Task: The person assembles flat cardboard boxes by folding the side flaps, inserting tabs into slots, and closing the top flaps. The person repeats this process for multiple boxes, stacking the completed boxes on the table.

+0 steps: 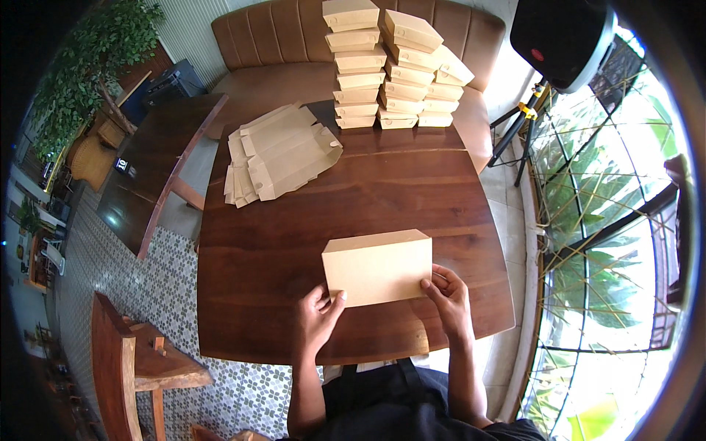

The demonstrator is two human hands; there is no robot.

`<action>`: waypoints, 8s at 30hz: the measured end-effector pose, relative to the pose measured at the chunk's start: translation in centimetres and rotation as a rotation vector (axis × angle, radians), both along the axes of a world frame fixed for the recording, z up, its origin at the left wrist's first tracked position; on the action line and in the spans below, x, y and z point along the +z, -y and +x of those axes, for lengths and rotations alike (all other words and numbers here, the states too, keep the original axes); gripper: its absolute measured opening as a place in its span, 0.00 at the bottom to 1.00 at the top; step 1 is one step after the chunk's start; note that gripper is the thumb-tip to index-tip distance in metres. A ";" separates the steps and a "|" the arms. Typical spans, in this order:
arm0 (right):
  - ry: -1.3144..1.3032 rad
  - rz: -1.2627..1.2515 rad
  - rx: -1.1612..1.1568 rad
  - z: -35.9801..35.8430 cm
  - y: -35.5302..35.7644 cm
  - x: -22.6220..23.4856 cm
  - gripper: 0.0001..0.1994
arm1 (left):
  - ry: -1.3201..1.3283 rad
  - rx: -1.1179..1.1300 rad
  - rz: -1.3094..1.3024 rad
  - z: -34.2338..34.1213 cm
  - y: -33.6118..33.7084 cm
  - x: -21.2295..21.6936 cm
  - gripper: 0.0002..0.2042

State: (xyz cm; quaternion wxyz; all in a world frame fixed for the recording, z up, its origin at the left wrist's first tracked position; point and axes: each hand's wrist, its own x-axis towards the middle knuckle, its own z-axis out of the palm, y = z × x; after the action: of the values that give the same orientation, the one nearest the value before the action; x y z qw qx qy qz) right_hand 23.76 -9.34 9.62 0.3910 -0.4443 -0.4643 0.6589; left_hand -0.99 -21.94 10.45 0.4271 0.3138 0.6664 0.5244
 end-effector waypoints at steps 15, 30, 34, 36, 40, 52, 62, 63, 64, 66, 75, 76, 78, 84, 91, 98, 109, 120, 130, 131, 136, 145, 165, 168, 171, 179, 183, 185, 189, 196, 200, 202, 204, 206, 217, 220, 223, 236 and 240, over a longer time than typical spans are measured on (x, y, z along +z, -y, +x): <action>-0.204 0.486 -0.085 -1.8 1.5 3.6 0.24 | 0.380 -0.166 0.100 2.9 0.6 -5.3 0.21; 0.130 1.136 0.302 -1.6 2.5 9.7 0.28 | -0.688 -0.355 0.500 -1.2 3.4 8.4 0.62; 0.063 1.008 0.340 -3.1 4.0 8.2 0.28 | -0.833 -0.369 0.451 0.5 2.0 9.3 0.35; 0.090 0.927 0.321 -2.8 4.2 7.8 0.28 | -0.805 -0.350 0.486 0.4 2.0 9.1 0.34; 0.146 1.008 0.371 -2.4 3.5 7.3 0.26 | -0.810 -0.357 0.495 0.0 2.6 8.9 0.33; 0.082 1.133 0.407 -2.9 3.2 6.8 0.23 | -0.992 -0.474 0.346 -0.1 3.1 9.6 0.33; 0.082 1.016 0.364 -3.3 3.0 5.9 0.28 | -0.764 -0.369 0.556 -0.5 3.4 7.8 0.35; 0.103 1.016 0.378 -3.1 2.8 5.8 0.29 | -0.738 -0.353 0.584 -0.7 3.5 7.5 0.34; 0.143 1.027 0.382 -2.7 2.6 5.6 0.29 | -0.710 -0.338 0.606 -0.9 3.7 7.2 0.34; 0.245 1.026 0.404 -1.9 2.0 5.3 0.30 | -0.671 -0.271 0.685 -1.4 4.2 6.7 0.35; 0.167 0.845 0.292 0.5 1.1 4.0 0.28 | -0.285 -0.100 0.867 -2.0 5.6 4.9 0.31; 0.147 0.841 0.273 0.4 1.1 3.9 0.28 | -0.283 -0.103 0.845 -2.0 5.6 4.9 0.31; 0.119 0.827 0.247 0.2 1.2 3.8 0.26 | -0.270 -0.106 0.804 -2.3 5.6 5.1 0.31; 0.091 0.928 0.237 0.5 1.1 4.5 0.20 | -0.645 -0.387 0.332 -2.9 5.2 6.1 0.31; 0.121 1.049 0.338 -0.7 2.2 4.6 0.16 | -0.781 -0.510 0.337 0.2 2.5 6.1 0.34; 0.087 1.136 0.325 -0.9 2.7 4.2 0.15 | -0.909 -0.548 0.354 1.3 1.2 6.7 0.35; 0.161 1.163 0.343 -0.9 2.8 3.7 0.19 | -0.896 -0.509 0.238 1.7 1.3 6.9 0.33; 0.215 1.136 0.355 -0.6 3.0 3.8 0.19 | -0.953 -0.534 0.216 1.9 1.1 6.9 0.34; 0.212 1.149 0.377 -0.8 2.6 4.3 0.15 | -0.962 -0.550 0.228 1.8 1.2 6.6 0.34; 0.219 1.159 0.372 -0.7 2.6 4.4 0.15 | -0.960 -0.547 0.230 1.8 1.2 6.7 0.34; 0.097 1.065 0.406 -1.0 2.7 4.3 0.16 | -0.958 -0.555 0.211 1.8 1.3 6.6 0.34; 0.104 1.059 0.413 -1.1 2.7 4.2 0.18 | -0.962 -0.548 0.251 1.6 1.5 6.2 0.33; 0.124 0.942 0.499 -0.6 3.3 5.0 0.18 | -0.945 -0.578 0.227 1.3 1.8 6.9 0.36; 0.143 0.934 0.495 -0.6 3.3 5.0 0.18 | -0.925 -0.586 0.251 1.0 2.0 6.5 0.36; 0.138 0.917 0.488 -0.7 3.3 4.9 0.19 | -0.896 -0.595 0.267 0.8 2.0 6.2 0.35; 0.046 0.907 0.442 -1.0 3.1 5.1 0.21 | -0.879 -0.509 0.348 1.5 1.9 6.3 0.35; -0.043 0.920 0.276 -1.6 2.9 6.0 0.24 | -0.891 -0.255 0.518 3.4 1.4 5.8 0.39; -0.045 0.972 0.153 -1.9 2.9 6.5 0.32 | -0.933 -0.104 0.590 4.5 1.1 5.7 0.41; -0.239 0.665 0.108 -4.1 4.2 6.3 0.47 | -1.016 0.049 0.558 6.9 0.5 5.7 0.42; -0.307 0.675 0.225 -4.2 2.3 4.6 0.38 | -0.828 -0.169 0.550 6.8 0.7 5.9 0.34; -0.374 0.640 0.325 -4.5 2.6 4.1 0.37 | -0.885 -0.093 0.603 5.5 0.0 5.5 0.21; -0.452 0.606 0.334 -4.8 2.7 3.9 0.38 | -0.810 -0.089 0.657 5.3 -0.5 5.1 0.16; -0.480 0.614 0.358 -4.9 2.8 3.5 0.39 | -0.687 -0.072 0.680 5.2 -1.1 4.5 0.12; -0.432 0.556 0.351 -4.6 3.2 3.2 0.41 | -0.662 -0.055 0.697 5.2 -1.2 4.1 0.11; -0.510 0.614 0.218 -6.5 4.0 1.9 0.23 | -0.924 -0.069 0.675 4.5 -1.0 5.3 0.13; -0.541 0.597 0.190 -6.9 4.3 2.0 0.21 | -0.905 -0.068 0.675 4.1 -0.9 5.6 0.13; -0.579 0.563 0.188 -7.0 4.4 2.2 0.20 | -0.949 -0.065 0.683 3.9 -0.8 5.7 0.13; -0.336 0.677 0.312 -6.6 4.1 3.7 0.30 | -0.450 -0.116 0.887 4.9 -1.9 3.3 0.33; -0.277 0.577 0.421 -6.6 4.7 4.7 0.47 | -0.700 -0.114 0.704 4.7 -1.8 3.0 0.39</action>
State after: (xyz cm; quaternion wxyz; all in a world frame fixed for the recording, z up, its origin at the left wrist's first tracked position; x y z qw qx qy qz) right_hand 17.19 -13.99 14.34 0.4152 -0.1175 -0.6546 0.6207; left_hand 3.70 -20.14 13.49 0.0742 0.6321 0.5341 0.5565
